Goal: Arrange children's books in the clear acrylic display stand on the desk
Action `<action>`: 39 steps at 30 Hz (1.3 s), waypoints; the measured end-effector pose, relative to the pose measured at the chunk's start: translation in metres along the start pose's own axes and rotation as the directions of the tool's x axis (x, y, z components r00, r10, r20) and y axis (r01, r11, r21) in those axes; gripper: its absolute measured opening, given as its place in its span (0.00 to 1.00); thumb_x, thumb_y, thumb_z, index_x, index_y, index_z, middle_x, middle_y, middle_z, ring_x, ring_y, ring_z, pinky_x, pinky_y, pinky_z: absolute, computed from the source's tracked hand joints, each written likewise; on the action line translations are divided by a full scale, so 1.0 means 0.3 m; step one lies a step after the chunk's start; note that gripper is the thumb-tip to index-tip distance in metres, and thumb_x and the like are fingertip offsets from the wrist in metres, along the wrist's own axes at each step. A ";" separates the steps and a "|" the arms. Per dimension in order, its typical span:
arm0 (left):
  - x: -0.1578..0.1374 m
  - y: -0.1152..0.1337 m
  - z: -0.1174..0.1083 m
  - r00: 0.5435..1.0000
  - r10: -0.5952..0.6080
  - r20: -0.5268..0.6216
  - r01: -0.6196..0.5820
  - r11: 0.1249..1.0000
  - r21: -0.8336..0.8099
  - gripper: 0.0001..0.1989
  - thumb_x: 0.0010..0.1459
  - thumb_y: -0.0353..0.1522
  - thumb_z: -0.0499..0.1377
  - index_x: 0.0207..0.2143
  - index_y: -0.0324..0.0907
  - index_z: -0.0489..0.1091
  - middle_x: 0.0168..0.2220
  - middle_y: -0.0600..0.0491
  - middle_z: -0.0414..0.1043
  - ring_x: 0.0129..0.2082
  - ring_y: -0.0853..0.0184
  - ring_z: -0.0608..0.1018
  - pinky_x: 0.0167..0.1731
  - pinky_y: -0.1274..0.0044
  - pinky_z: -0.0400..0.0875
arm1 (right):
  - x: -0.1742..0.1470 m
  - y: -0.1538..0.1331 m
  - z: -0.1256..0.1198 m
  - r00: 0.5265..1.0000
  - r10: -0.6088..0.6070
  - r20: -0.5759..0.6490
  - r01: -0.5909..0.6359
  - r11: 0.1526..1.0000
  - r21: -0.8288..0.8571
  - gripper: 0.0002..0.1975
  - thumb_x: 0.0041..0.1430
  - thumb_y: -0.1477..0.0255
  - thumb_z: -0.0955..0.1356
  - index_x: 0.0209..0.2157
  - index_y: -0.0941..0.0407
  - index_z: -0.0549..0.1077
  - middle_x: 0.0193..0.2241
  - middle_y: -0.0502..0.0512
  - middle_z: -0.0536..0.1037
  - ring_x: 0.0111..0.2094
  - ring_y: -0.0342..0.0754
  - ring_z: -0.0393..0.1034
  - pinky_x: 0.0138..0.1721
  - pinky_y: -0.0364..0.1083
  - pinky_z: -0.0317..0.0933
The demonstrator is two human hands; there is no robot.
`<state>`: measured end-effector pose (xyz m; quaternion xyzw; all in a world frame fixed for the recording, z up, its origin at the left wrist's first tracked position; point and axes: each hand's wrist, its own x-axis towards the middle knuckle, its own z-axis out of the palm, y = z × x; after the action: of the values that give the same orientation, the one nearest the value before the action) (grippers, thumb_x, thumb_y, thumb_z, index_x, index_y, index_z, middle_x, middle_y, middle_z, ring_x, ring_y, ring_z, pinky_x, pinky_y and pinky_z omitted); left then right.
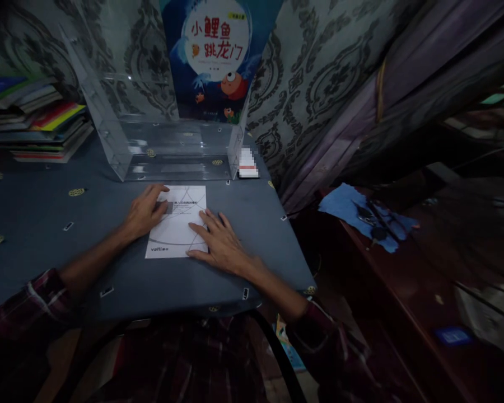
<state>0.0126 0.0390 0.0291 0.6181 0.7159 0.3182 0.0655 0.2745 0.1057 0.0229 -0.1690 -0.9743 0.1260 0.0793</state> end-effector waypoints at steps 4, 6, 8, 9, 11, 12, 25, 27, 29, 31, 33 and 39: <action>0.021 -0.022 0.002 0.985 -0.117 -0.129 0.061 0.925 -0.374 0.15 0.56 0.28 0.56 0.46 0.43 0.70 0.52 0.47 0.70 0.50 0.59 0.74 0.53 0.66 0.71 | 0.007 0.005 0.014 1.000 -0.006 -0.022 0.006 1.000 -0.006 0.35 0.68 0.49 0.64 0.68 0.53 0.62 0.71 0.65 0.58 0.73 0.62 0.47 0.70 0.67 0.46; 0.034 -0.030 -0.002 0.962 -0.235 -0.137 0.121 0.821 -0.558 0.13 0.53 0.28 0.59 0.43 0.44 0.70 0.50 0.48 0.70 0.52 0.59 0.73 0.51 0.69 0.72 | 0.007 0.007 0.017 0.999 -0.006 -0.032 0.006 1.000 -0.004 0.34 0.68 0.49 0.64 0.68 0.52 0.62 0.71 0.64 0.58 0.73 0.62 0.47 0.70 0.67 0.46; 0.047 -0.032 -0.013 0.926 -0.364 -0.100 0.186 0.672 -0.717 0.13 0.50 0.27 0.61 0.40 0.44 0.71 0.47 0.49 0.71 0.54 0.59 0.73 0.48 0.71 0.74 | 0.007 0.008 0.017 1.000 -0.008 -0.026 0.008 1.000 0.002 0.35 0.68 0.49 0.65 0.68 0.52 0.62 0.71 0.64 0.58 0.73 0.62 0.47 0.71 0.66 0.46; 0.053 -0.032 -0.021 0.901 -0.427 -0.073 0.216 0.589 -0.778 0.13 0.48 0.27 0.62 0.39 0.44 0.71 0.46 0.50 0.71 0.53 0.59 0.73 0.47 0.71 0.75 | 0.007 0.008 0.016 1.000 -0.008 -0.020 0.008 1.000 0.005 0.35 0.68 0.50 0.65 0.68 0.53 0.62 0.71 0.65 0.58 0.73 0.62 0.47 0.71 0.66 0.46; 0.063 -0.031 -0.042 0.847 -0.530 -0.022 0.255 0.444 -0.859 0.13 0.46 0.26 0.63 0.37 0.43 0.71 0.45 0.50 0.70 0.50 0.60 0.74 0.43 0.71 0.77 | 0.006 0.008 0.014 1.000 -0.004 -0.007 0.004 1.000 0.014 0.35 0.67 0.50 0.66 0.68 0.54 0.63 0.71 0.66 0.58 0.73 0.63 0.47 0.71 0.67 0.45; 0.067 -0.030 -0.053 0.824 -0.566 0.000 0.268 0.390 -0.881 0.13 0.46 0.26 0.64 0.36 0.42 0.71 0.44 0.50 0.69 0.48 0.61 0.75 0.42 0.71 0.79 | 0.006 0.009 0.014 1.000 -0.002 -0.004 0.002 1.000 0.021 0.35 0.67 0.50 0.66 0.68 0.55 0.63 0.71 0.67 0.58 0.73 0.64 0.47 0.71 0.67 0.45; 0.054 -0.028 -0.050 0.744 -0.402 0.534 0.594 0.030 -0.804 0.10 0.56 0.21 0.63 0.41 0.35 0.73 0.31 0.47 0.80 0.27 0.65 0.82 0.27 0.77 0.80 | -0.004 0.023 0.011 0.999 0.018 0.031 -0.023 0.989 0.146 0.35 0.65 0.53 0.69 0.67 0.55 0.65 0.72 0.70 0.55 0.74 0.65 0.45 0.71 0.70 0.41; 0.043 -0.020 -0.033 0.773 -0.310 0.554 0.589 0.025 -0.808 0.10 0.56 0.23 0.65 0.42 0.34 0.75 0.35 0.44 0.82 0.31 0.63 0.84 0.29 0.77 0.80 | -0.006 0.033 0.018 0.999 0.030 0.024 -0.034 0.983 0.180 0.34 0.65 0.54 0.70 0.66 0.56 0.66 0.71 0.70 0.56 0.73 0.65 0.46 0.71 0.69 0.41; 0.035 -0.016 -0.024 0.791 -0.267 0.550 0.573 0.008 -0.820 0.11 0.55 0.24 0.67 0.43 0.34 0.76 0.38 0.42 0.83 0.35 0.60 0.85 0.33 0.76 0.81 | -0.008 0.047 0.029 0.997 0.077 -0.003 -0.075 0.969 0.234 0.32 0.65 0.57 0.70 0.66 0.56 0.66 0.72 0.70 0.55 0.73 0.65 0.47 0.71 0.68 0.45; 0.031 -0.015 -0.024 0.801 -0.255 0.542 0.558 -0.011 -0.830 0.13 0.55 0.24 0.67 0.44 0.34 0.77 0.40 0.42 0.83 0.38 0.58 0.85 0.37 0.74 0.82 | -0.006 0.064 0.042 0.985 0.160 -0.057 -0.135 0.941 0.311 0.31 0.65 0.61 0.70 0.66 0.55 0.66 0.73 0.69 0.53 0.72 0.64 0.49 0.69 0.65 0.51; 0.032 -0.015 -0.026 0.811 -0.250 0.529 0.540 -0.028 -0.841 0.13 0.55 0.25 0.68 0.45 0.34 0.77 0.40 0.41 0.83 0.40 0.57 0.85 0.39 0.73 0.82 | 0.004 0.081 0.052 0.961 0.244 -0.131 -0.174 0.900 0.400 0.29 0.65 0.64 0.70 0.65 0.53 0.67 0.72 0.67 0.54 0.71 0.63 0.54 0.67 0.62 0.56; 0.030 -0.009 -0.026 0.819 -0.257 0.513 0.517 -0.057 -0.854 0.16 0.55 0.25 0.68 0.47 0.34 0.77 0.42 0.41 0.83 0.43 0.55 0.85 0.42 0.71 0.82 | 0.068 0.101 0.042 0.880 0.425 -0.211 -0.162 0.687 0.709 0.18 0.58 0.72 0.68 0.50 0.54 0.77 0.44 0.58 0.79 0.44 0.52 0.75 0.45 0.50 0.71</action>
<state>0.0046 0.0445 0.0365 0.2034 0.4431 0.6164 0.6183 0.2624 0.1378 0.0047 -0.3055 -0.7894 0.4468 0.2896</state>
